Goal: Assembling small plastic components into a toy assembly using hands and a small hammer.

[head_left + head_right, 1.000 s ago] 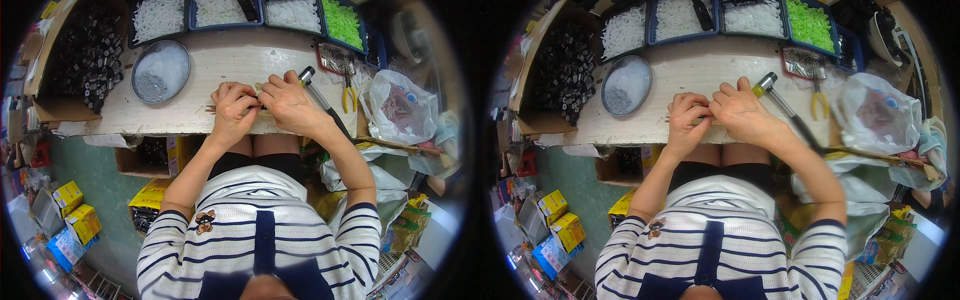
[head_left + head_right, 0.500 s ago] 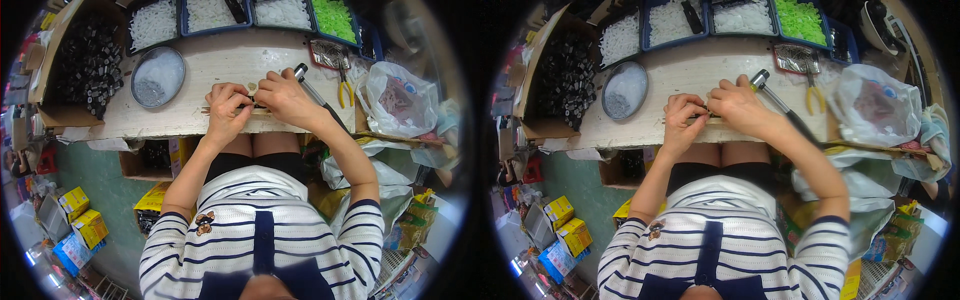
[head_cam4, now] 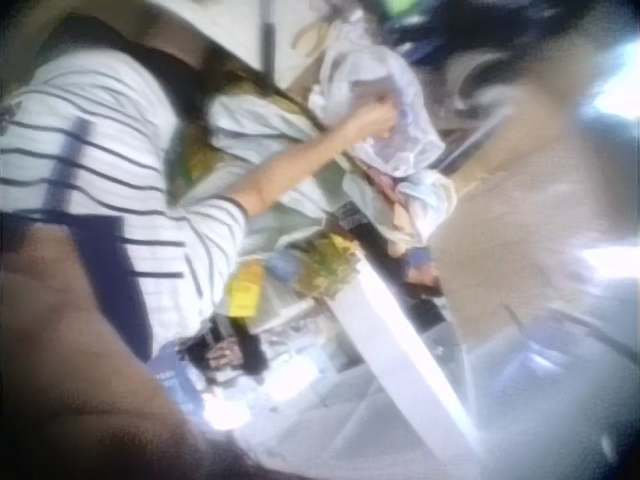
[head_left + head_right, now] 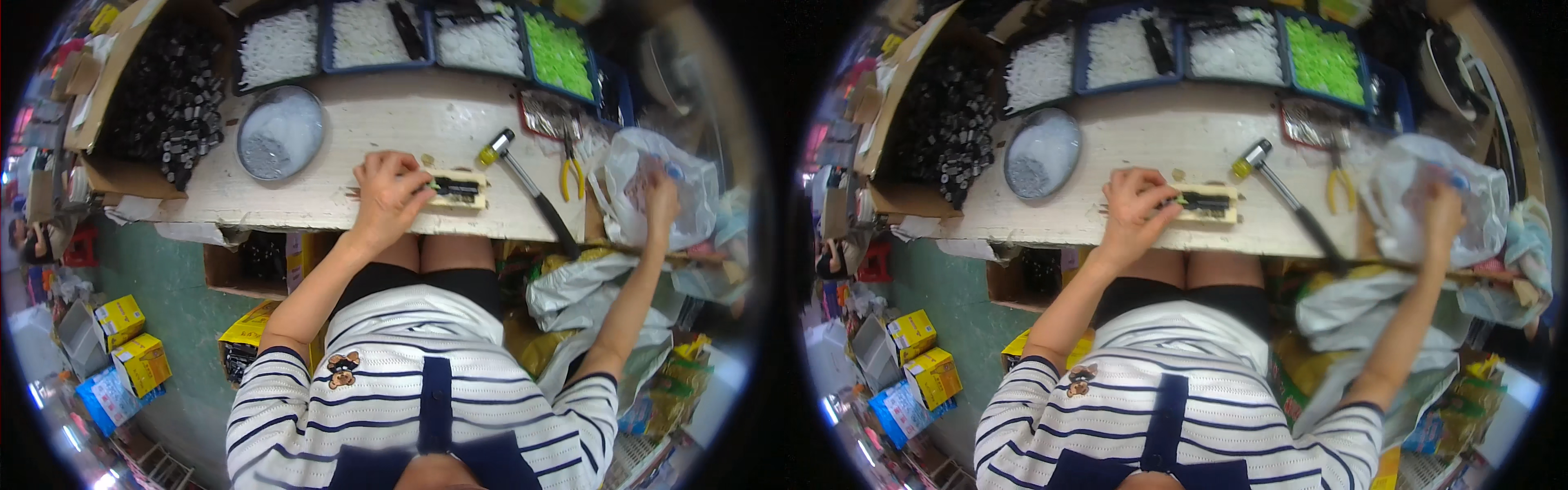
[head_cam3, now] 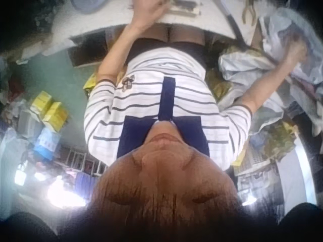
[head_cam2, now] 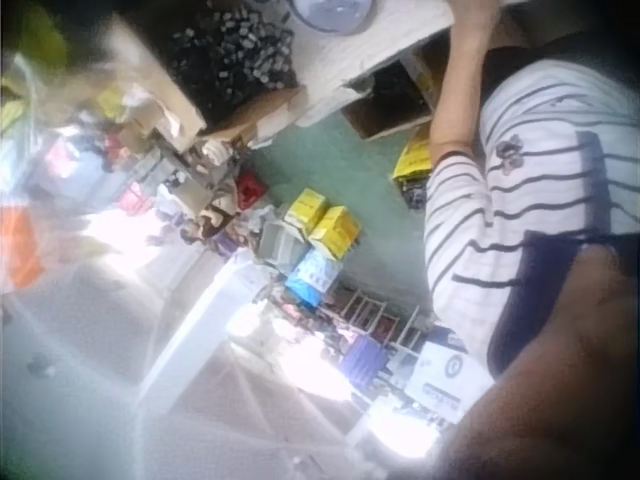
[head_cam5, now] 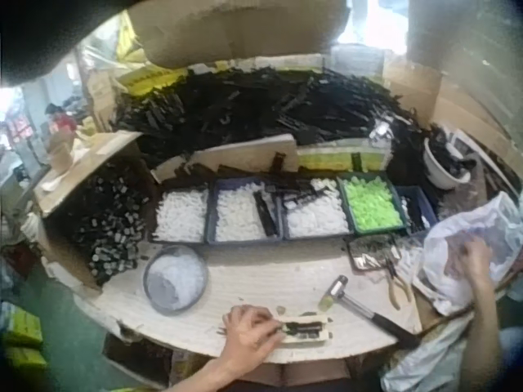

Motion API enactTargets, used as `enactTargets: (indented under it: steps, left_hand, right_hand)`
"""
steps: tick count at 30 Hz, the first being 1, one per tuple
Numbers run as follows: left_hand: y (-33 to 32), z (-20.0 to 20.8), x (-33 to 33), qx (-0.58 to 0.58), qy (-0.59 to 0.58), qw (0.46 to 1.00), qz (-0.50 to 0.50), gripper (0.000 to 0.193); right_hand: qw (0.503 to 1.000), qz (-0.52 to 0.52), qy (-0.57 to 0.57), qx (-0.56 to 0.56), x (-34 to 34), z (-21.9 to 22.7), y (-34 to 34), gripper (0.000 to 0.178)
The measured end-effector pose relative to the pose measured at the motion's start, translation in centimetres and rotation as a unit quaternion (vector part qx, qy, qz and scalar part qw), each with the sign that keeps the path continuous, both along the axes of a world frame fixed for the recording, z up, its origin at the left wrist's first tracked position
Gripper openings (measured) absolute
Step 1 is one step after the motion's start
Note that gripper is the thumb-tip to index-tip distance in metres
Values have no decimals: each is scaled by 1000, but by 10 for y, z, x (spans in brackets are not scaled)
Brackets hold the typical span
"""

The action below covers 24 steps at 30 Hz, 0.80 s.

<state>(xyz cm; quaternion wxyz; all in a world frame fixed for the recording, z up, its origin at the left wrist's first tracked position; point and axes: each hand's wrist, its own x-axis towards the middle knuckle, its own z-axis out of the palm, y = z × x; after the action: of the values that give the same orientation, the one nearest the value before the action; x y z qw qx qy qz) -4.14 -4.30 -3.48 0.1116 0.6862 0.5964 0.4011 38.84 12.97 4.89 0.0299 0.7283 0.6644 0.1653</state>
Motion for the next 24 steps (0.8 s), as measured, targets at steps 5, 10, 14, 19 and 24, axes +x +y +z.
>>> enactTargets:
  steps: [5,10,14,19,24]
  left_hand:
    - [16,14,-40,55,34,997,37,22]
    - [85,32,-145,77,143,953,255,28]
    - [127,40,-174,-31,145,942,301,28]
    - [143,41,-180,-41,160,947,274,29]
    - [134,48,-202,67,-110,966,225,13]
  right_hand:
    - [972,80,173,-135,90,-64,15,34]
    - [952,52,235,-187,76,-59,18,43]
    - [953,28,252,-163,44,-40,13,39]
    - [960,-38,253,-111,61,-44,23,29]
    - [983,-35,179,-28,69,-48,24,32]
